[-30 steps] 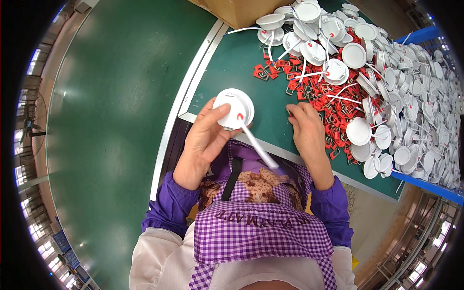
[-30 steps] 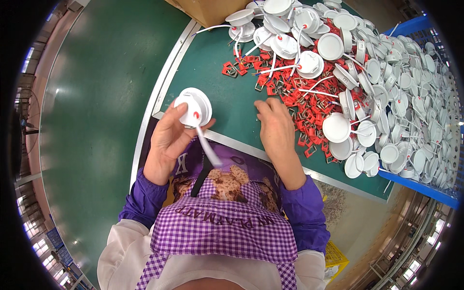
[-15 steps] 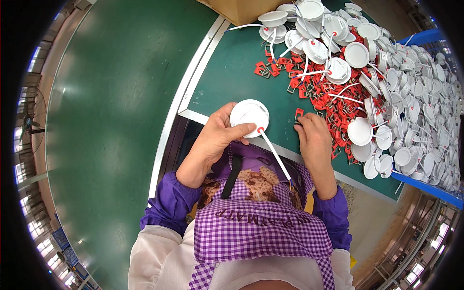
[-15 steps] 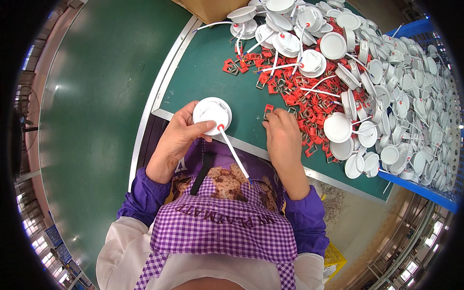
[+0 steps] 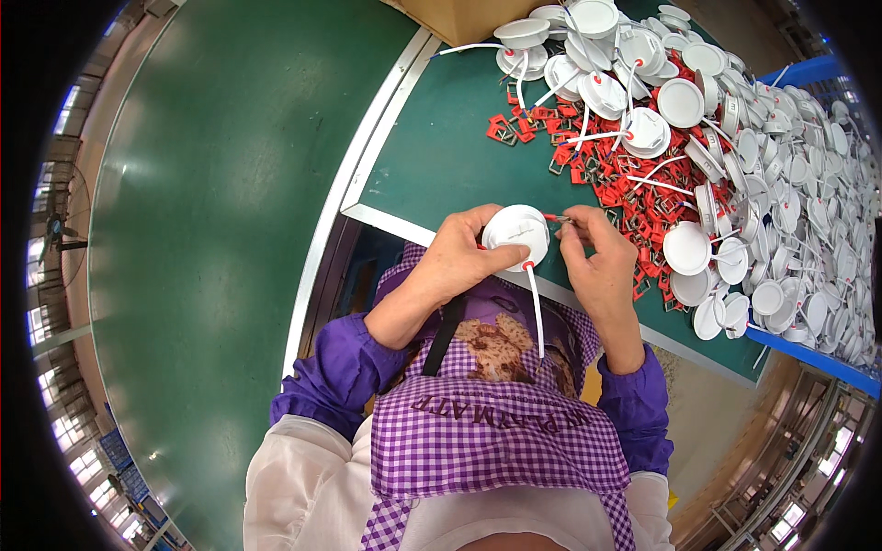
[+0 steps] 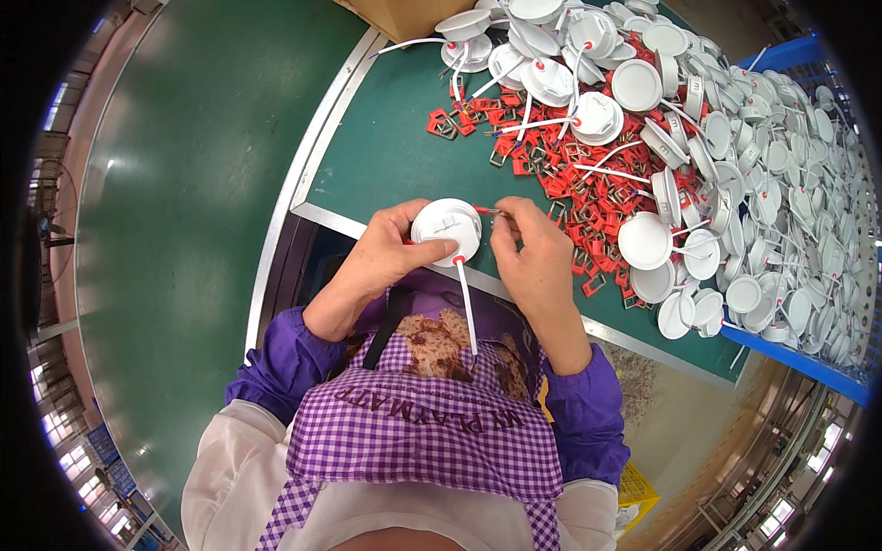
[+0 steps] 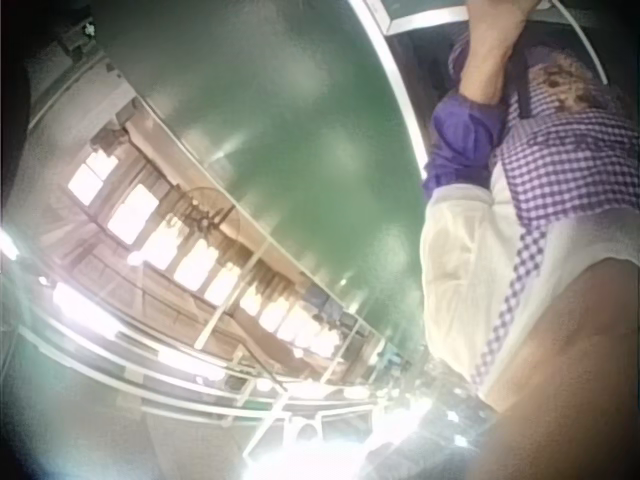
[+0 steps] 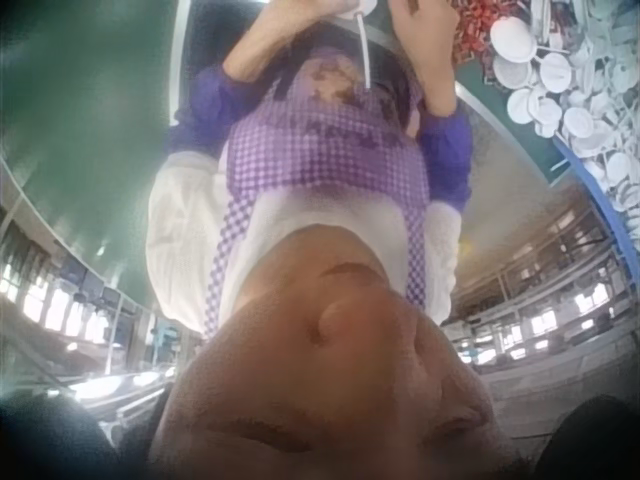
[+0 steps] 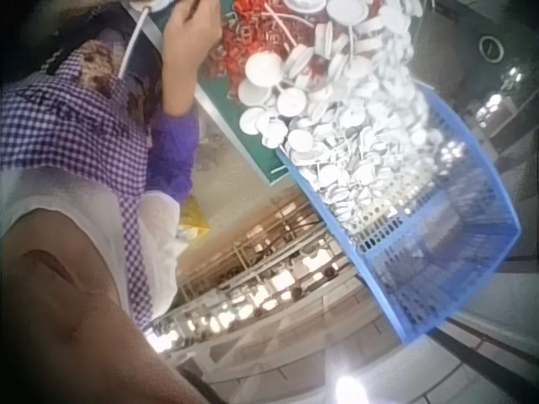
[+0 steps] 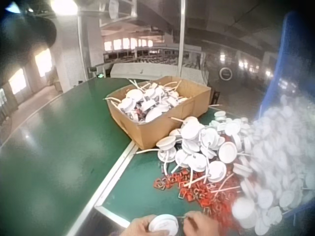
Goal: Assemble small white plastic housings with red clips and wires.
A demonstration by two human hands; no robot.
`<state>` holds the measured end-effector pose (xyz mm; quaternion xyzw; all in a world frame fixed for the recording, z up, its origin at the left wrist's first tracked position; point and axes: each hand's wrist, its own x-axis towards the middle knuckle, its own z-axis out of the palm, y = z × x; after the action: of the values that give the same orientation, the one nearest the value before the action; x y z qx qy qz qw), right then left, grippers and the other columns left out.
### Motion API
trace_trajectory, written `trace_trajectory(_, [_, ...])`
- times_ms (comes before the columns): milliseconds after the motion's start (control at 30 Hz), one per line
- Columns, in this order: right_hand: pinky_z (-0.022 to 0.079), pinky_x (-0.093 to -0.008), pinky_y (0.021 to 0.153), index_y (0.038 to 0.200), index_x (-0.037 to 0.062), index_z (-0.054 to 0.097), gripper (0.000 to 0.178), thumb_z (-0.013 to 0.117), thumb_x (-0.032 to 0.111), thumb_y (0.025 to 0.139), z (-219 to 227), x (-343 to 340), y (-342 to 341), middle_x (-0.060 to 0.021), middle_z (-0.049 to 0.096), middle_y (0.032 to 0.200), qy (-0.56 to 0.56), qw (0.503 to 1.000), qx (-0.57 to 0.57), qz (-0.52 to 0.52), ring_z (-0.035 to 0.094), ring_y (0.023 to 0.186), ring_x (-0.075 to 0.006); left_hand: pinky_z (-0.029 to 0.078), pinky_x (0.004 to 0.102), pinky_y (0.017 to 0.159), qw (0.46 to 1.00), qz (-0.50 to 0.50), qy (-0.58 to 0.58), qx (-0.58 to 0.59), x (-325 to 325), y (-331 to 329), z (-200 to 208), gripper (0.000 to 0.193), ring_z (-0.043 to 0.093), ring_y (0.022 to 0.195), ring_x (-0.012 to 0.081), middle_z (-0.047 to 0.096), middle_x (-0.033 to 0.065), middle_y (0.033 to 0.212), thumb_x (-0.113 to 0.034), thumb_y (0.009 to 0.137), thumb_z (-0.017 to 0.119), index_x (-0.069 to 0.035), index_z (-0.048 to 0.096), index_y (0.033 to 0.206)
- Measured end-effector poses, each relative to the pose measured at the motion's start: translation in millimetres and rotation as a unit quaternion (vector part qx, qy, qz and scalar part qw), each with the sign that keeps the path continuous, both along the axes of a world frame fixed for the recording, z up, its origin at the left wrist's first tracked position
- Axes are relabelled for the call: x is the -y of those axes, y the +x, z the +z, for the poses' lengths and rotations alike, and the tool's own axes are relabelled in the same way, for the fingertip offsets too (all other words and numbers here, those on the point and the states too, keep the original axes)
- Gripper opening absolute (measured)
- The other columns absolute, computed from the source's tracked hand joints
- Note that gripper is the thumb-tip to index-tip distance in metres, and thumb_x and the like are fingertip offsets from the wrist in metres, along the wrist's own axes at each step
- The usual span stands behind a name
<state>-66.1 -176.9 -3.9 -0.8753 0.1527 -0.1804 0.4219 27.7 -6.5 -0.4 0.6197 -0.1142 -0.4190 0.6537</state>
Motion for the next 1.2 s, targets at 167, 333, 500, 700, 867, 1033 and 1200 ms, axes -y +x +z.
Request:
trace_trajectory(167, [0.052, -0.0289, 0.063, 0.102, -0.0021, 0.064, 0.017, 0.063, 0.0, 0.085, 9.0, -1.3, -1.7, -0.0148, 0.068, 0.087, -0.024, 0.999, 0.027, 0.029, 0.067, 0.071, -0.0198, 0.051, 0.0247, 0.075, 1.0, 0.007, -0.007, -0.012, 5.1, 0.9, 1.3, 0.033, 0.064, 0.083, 0.0109, 0.069, 0.0073, 0.094, -0.008, 0.079, 0.075, 0.005, 0.065, 0.107])
trace_trajectory(333, [0.053, -0.0249, 0.067, 0.103, -0.0037, 0.063, 0.014, 0.06, 0.002, 0.09, 1.9, 11.6, -7.3, -0.0086, 0.068, 0.089, 0.329, 0.941, -0.075, -0.008, 0.066, 0.077, -0.0116, 0.05, 0.024, 0.073, 1.0, 0.013, -0.016, -0.015, 6.1, -1.7, 0.2, 0.03, 0.063, 0.08, 0.01, 0.069, 0.0064, 0.092, -0.011, 0.08, 0.076, 0.004, 0.066, 0.104])
trace_trajectory(500, [0.053, -0.0251, 0.068, 0.104, -0.004, 0.063, 0.015, 0.06, 0.002, 0.09, 7.9, -0.5, -12.2, -0.0095, 0.068, 0.091, 0.25, 0.966, -0.015, -0.067, 0.067, 0.076, -0.0125, 0.049, 0.022, 0.073, 1.0, 0.017, -0.005, 0.013, 9.5, -5.1, -7.6, 0.027, 0.062, 0.08, 0.0073, 0.069, 0.0035, 0.092, -0.01, 0.082, 0.075, 0.0, 0.066, 0.105])
trace_trajectory(700, [0.053, -0.0267, 0.068, 0.103, -0.0053, 0.064, 0.016, 0.061, 0.001, 0.089, 5.2, -15.9, -16.5, -0.0123, 0.068, 0.087, 0.139, 0.989, 0.015, -0.048, 0.068, 0.075, -0.0162, 0.048, 0.0216, 0.069, 0.997, 0.033, -0.003, 0.076, 14.7, -6.8, -7.5, 0.025, 0.06, 0.079, 0.006, 0.068, 0.0015, 0.09, -0.011, 0.084, 0.074, -0.001, 0.065, 0.105])
trace_trajectory(867, [0.054, -0.0273, 0.065, 0.102, -0.0032, 0.065, 0.014, 0.062, 0.002, 0.09, 12.9, -15.4, -16.4, -0.0128, 0.068, 0.088, 0.088, 0.995, 0.011, -0.039, 0.069, 0.074, -0.0173, 0.047, 0.0217, 0.068, 0.994, 0.024, -0.001, 0.111, 13.9, -8.0, -6.9, 0.026, 0.059, 0.078, 0.0055, 0.067, 0.001, 0.089, -0.012, 0.084, 0.074, -0.001, 0.065, 0.106])
trace_trajectory(1033, [0.055, -0.0275, 0.064, 0.101, -0.0032, 0.065, 0.013, 0.06, 0.002, 0.09, 15.9, -16.5, -14.1, -0.0136, 0.068, 0.086, 0.083, 0.996, 0.012, -0.04, 0.07, 0.072, -0.018, 0.047, 0.0223, 0.071, 0.984, 0.027, -0.013, 0.176, 15.2, -10.3, -14.7, 0.025, 0.059, 0.081, 0.0057, 0.067, 0.0, 0.091, -0.011, 0.085, 0.073, -0.002, 0.065, 0.108])
trace_trajectory(1200, [0.055, -0.0271, 0.064, 0.1, -0.0032, 0.064, 0.011, 0.061, 0.001, 0.09, 14.9, -21.6, -10.9, -0.0136, 0.067, 0.085, 0.065, 0.996, 0.025, -0.056, 0.07, 0.071, -0.0182, 0.046, 0.0228, 0.073, 0.975, 0.025, 0.008, 0.221, 14.5, -7.6, -16.4, 0.026, 0.058, 0.084, 0.0059, 0.066, -0.0013, 0.093, -0.01, 0.085, 0.073, -0.003, 0.065, 0.109])
